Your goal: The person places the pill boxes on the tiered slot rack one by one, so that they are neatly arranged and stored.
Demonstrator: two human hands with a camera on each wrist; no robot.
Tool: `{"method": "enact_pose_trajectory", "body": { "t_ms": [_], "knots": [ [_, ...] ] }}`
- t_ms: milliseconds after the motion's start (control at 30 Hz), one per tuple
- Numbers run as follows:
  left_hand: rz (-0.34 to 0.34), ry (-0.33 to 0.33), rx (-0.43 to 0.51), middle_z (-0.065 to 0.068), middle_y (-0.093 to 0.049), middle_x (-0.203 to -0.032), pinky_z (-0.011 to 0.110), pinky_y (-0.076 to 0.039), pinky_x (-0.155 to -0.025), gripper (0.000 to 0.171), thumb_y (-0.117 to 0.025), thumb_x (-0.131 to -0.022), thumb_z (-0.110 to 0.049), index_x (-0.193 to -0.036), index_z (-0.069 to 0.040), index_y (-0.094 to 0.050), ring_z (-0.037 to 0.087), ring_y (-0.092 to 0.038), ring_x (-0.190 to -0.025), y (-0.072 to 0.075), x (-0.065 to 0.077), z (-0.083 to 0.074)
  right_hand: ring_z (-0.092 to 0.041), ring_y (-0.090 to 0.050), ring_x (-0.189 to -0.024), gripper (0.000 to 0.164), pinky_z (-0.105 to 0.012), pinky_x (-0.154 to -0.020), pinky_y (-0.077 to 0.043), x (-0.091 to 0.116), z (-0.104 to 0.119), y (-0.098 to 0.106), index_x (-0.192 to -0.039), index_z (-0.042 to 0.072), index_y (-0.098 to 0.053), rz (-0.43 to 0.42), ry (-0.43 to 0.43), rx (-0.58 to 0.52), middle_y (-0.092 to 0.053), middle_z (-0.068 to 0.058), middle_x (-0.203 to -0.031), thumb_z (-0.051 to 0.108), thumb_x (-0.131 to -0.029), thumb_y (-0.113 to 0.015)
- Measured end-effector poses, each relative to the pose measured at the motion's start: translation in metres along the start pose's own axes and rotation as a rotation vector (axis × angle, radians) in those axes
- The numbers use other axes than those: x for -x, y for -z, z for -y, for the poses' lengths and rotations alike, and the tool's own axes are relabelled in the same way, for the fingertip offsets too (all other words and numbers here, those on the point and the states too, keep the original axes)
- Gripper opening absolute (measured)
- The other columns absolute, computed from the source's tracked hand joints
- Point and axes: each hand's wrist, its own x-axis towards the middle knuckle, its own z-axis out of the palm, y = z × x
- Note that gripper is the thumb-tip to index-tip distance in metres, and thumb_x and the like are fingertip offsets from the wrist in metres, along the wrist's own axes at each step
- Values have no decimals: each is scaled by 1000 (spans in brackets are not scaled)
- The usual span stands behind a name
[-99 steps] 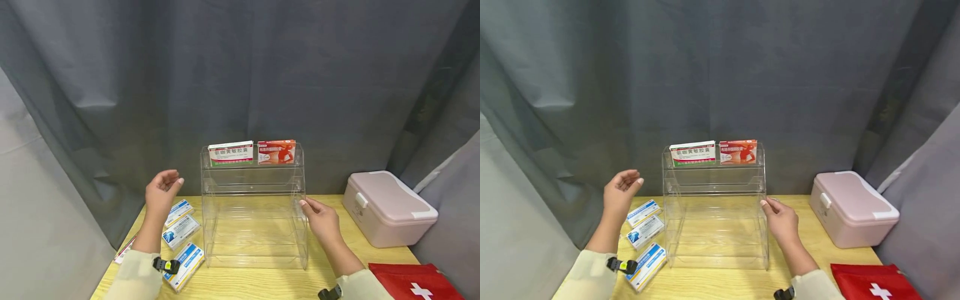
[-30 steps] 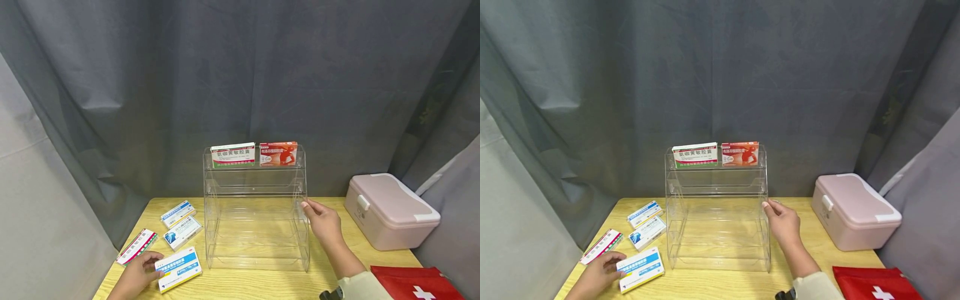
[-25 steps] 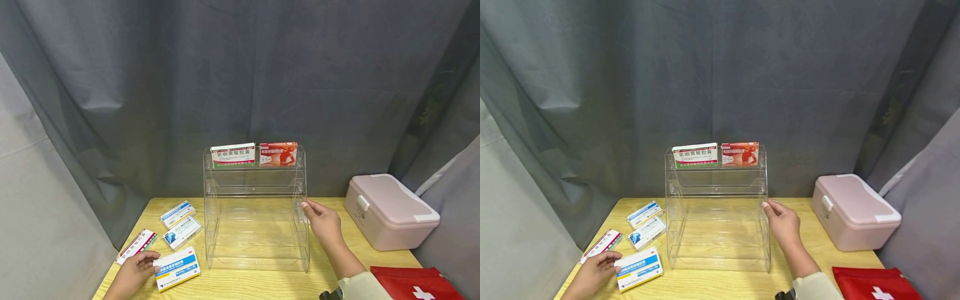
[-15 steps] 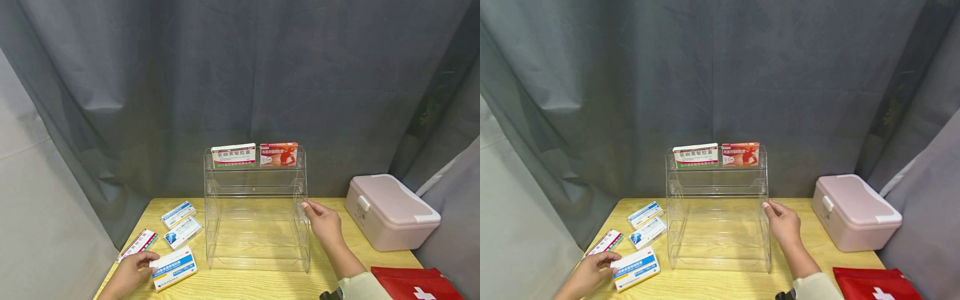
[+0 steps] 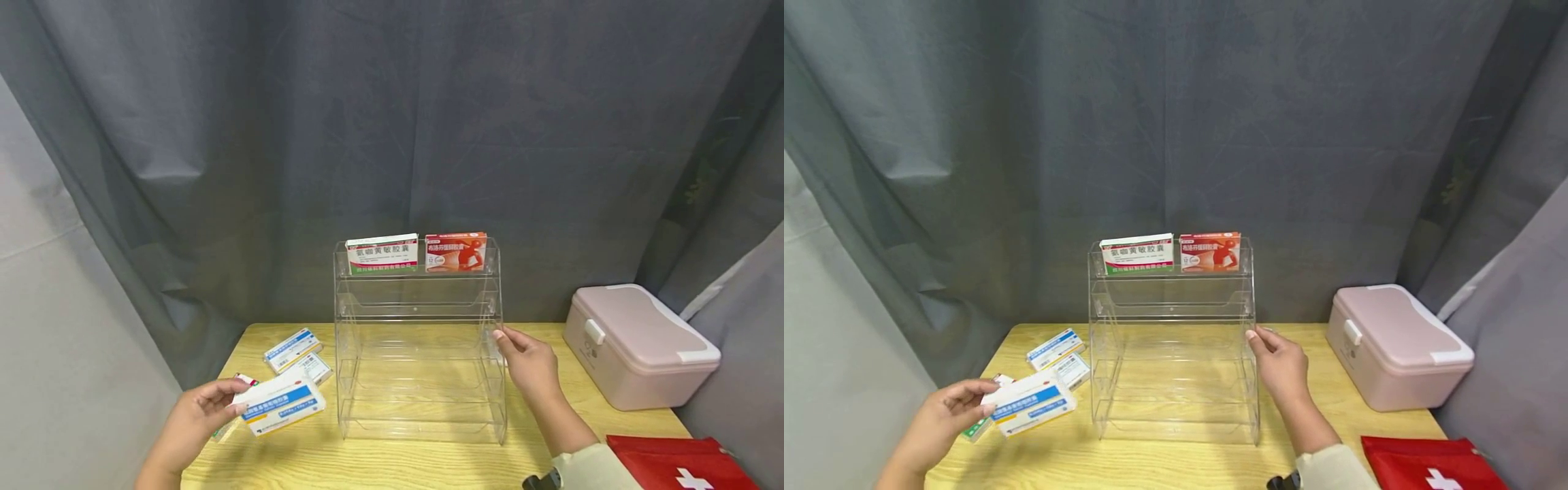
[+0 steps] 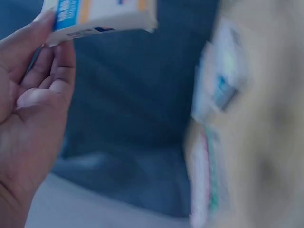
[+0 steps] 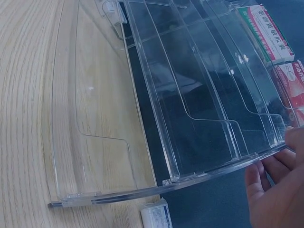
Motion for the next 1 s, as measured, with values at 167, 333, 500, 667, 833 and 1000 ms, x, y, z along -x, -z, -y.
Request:
{"method": "enact_pose_trajectory", "body": {
  "t_ms": [167,333,500,667,833,1000],
  "knots": [
    [-100,-171,62,-11,-80,-116,16,-62,-88,28,-71,-94,19,-122,13,-72,1,-75,-105,-18,-40,-43,-43,-61,-142,61,-60,-121,-48,1,0,1,-153,12,-64,5,0,4,-66,-18,-148,54,-109,-63],
    [-172,-196,-62,4,-77,-125,13,-60,-93,26,-77,-97,8,-123,5,-76,-5,-71,-111,-51,-93,-75,-43,-58,-145,61,-60,-122,-47,0,-2,1,-153,11,-64,-3,1,7,-66,-19,-149,54,-109,-63],
    [-97,-137,-65,21,-71,-138,21,-57,-107,28,-77,-100,1,-128,2,-76,1,-68,-125,-87,-138,-91,-45,-59,-144,60,-61,-121,-48,0,-2,-1,-152,9,-64,-6,15,16,-68,-20,-146,51,-110,-63],
    [-18,-105,-74,16,-73,-141,39,-52,-120,31,-78,-101,-5,-132,-3,-76,24,-64,-141,-127,-172,-109,-45,-58,-144,60,-61,-121,-47,0,-4,-1,-153,8,-62,0,11,13,-67,-20,-147,50,-110,-63],
    [34,-160,-92,12,-74,-138,46,-54,-118,28,-78,-102,-7,-130,-7,-78,29,-66,-138,-159,-201,-125,-44,-59,-144,62,-60,-121,-48,1,-3,0,-154,8,-62,-6,3,0,-66,-20,-148,52,-110,-62],
    [24,-183,-166,8,-75,-136,48,-55,-116,25,-78,-102,-8,-127,-9,-80,28,-68,-132,-180,-216,-129,-44,-59,-144,64,-61,-121,-48,2,-1,0,-155,10,-62,13,-4,-7,-65,-20,-150,56,-109,-61]
  ]
}}
